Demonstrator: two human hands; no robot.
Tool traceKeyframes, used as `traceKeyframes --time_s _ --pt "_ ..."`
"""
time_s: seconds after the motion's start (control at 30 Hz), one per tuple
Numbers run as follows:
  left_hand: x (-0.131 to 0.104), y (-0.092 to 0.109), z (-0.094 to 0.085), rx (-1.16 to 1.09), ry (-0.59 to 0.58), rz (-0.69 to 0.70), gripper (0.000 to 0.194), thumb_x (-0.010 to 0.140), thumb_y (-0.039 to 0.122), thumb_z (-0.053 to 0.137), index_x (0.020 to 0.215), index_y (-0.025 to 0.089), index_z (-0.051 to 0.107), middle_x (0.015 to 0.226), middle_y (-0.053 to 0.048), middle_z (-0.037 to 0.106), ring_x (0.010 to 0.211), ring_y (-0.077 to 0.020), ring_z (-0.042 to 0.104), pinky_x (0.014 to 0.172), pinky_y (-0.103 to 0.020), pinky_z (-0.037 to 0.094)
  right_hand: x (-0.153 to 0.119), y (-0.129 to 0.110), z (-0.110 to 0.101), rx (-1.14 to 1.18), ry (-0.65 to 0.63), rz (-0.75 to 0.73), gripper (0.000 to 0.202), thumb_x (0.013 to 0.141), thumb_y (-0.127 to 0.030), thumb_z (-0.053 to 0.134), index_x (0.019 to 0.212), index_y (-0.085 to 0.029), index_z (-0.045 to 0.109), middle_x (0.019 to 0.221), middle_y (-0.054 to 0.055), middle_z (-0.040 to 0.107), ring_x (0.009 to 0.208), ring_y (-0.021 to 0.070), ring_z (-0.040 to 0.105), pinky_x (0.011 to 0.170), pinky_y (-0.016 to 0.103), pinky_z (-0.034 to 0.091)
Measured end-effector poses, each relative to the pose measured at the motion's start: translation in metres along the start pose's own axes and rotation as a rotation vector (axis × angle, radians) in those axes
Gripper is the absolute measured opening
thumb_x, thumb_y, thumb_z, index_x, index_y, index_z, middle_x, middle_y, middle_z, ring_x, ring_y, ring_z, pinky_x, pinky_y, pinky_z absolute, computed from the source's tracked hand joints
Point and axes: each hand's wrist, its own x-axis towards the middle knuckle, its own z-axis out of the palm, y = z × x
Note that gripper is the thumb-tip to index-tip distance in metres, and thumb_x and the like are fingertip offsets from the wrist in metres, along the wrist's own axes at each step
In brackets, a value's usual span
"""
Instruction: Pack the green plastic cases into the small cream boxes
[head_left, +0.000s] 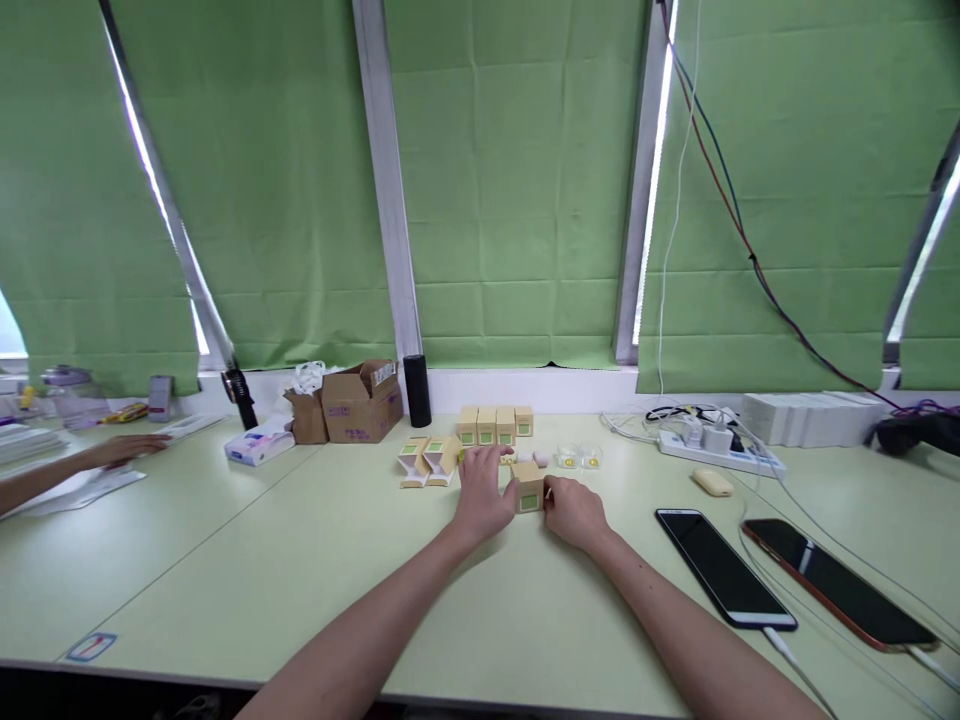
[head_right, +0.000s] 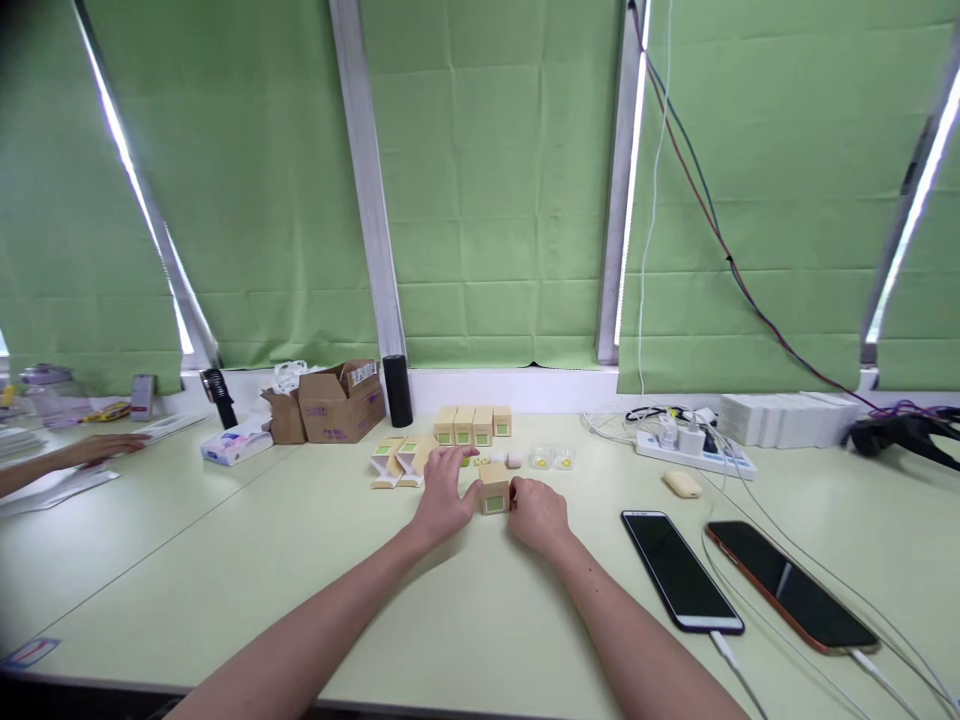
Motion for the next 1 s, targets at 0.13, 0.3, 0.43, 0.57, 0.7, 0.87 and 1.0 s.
traceKeyframes --time_s 0.13,0.3,0.43,0.57,0.7,0.87,1.0 --pt "0.008 0.008 0.001 0.118 -0.185 0.036 0.055 0.081 0.025 0.065 0.133 0.026 0.048 0.140 -0.009 0.056 0.132 -0.0318 0.042 0.108 -0.047 0.038 -0.001 0.000 -0.001 0.002 -0.003 -0.001 0.020 0.088 -0.019 0.058 0.103 -0.025 0.069 0.103 0.007 0.076 0.094 0.0229 0.071 0.068 0.027 0.039" --pt "0.025 0.017 -0.002 0.307 -0.407 0.159 0.062 0.077 0.027 0.067 0.136 0.024 0.047 0.135 -0.012 0.060 0.130 -0.0343 0.045 0.107 -0.049 0.038 -0.001 0.000 0.000 0.008 0.001 -0.006 0.020 0.088 -0.019 0.057 0.103 -0.024 0.069 0.103 0.008 0.076 0.094 0.0230 0.071 0.068 0.027 0.039" --pt "0.043 0.027 -0.004 0.474 -0.553 0.258 0.054 0.069 0.019 0.068 0.122 0.022 0.058 0.112 -0.012 0.070 0.118 -0.0350 0.053 0.099 -0.048 0.041 -0.001 0.000 0.001 0.003 0.006 0.002 0.020 0.087 -0.018 0.056 0.101 -0.024 0.069 0.102 0.007 0.077 0.094 0.0236 0.071 0.067 0.027 0.038" --pt "0.069 0.035 -0.006 0.556 -0.654 0.223 0.053 0.066 0.016 0.071 0.118 0.020 0.063 0.099 -0.012 0.072 0.115 -0.0355 0.056 0.097 -0.045 0.044 0.000 0.000 0.001 0.013 -0.008 0.010 0.020 0.088 -0.019 0.057 0.102 -0.025 0.070 0.103 0.007 0.077 0.095 0.0234 0.071 0.068 0.027 0.039" --pt "0.109 0.036 -0.011 0.590 -0.583 0.216 0.056 0.068 0.015 0.069 0.124 0.020 0.064 0.110 -0.012 0.072 0.114 -0.0327 0.059 0.091 -0.039 0.048 0.000 0.001 0.001 0.012 0.002 -0.004 0.020 0.088 -0.020 0.056 0.103 -0.025 0.070 0.104 0.007 0.077 0.096 0.0237 0.071 0.069 0.028 0.039" --pt "0.157 0.028 -0.004 0.615 -0.451 0.208 0.063 0.072 0.012 0.067 0.133 0.019 0.057 0.118 -0.012 0.071 0.118 -0.0310 0.056 0.088 -0.036 0.049 0.000 0.001 0.001 0.004 -0.006 -0.024 0.019 0.090 -0.022 0.056 0.104 -0.025 0.068 0.108 0.007 0.076 0.099 0.0236 0.069 0.071 0.028 0.040" --pt "0.171 0.017 0.020 0.621 -0.413 0.215 0.061 0.076 0.009 0.065 0.135 0.019 0.053 0.120 -0.012 0.070 0.119 -0.0302 0.055 0.091 -0.036 0.048 -0.001 0.000 0.001 -0.009 -0.014 -0.028 0.019 0.090 -0.023 0.056 0.105 -0.025 0.067 0.110 0.008 0.075 0.100 0.0241 0.069 0.071 0.029 0.040"
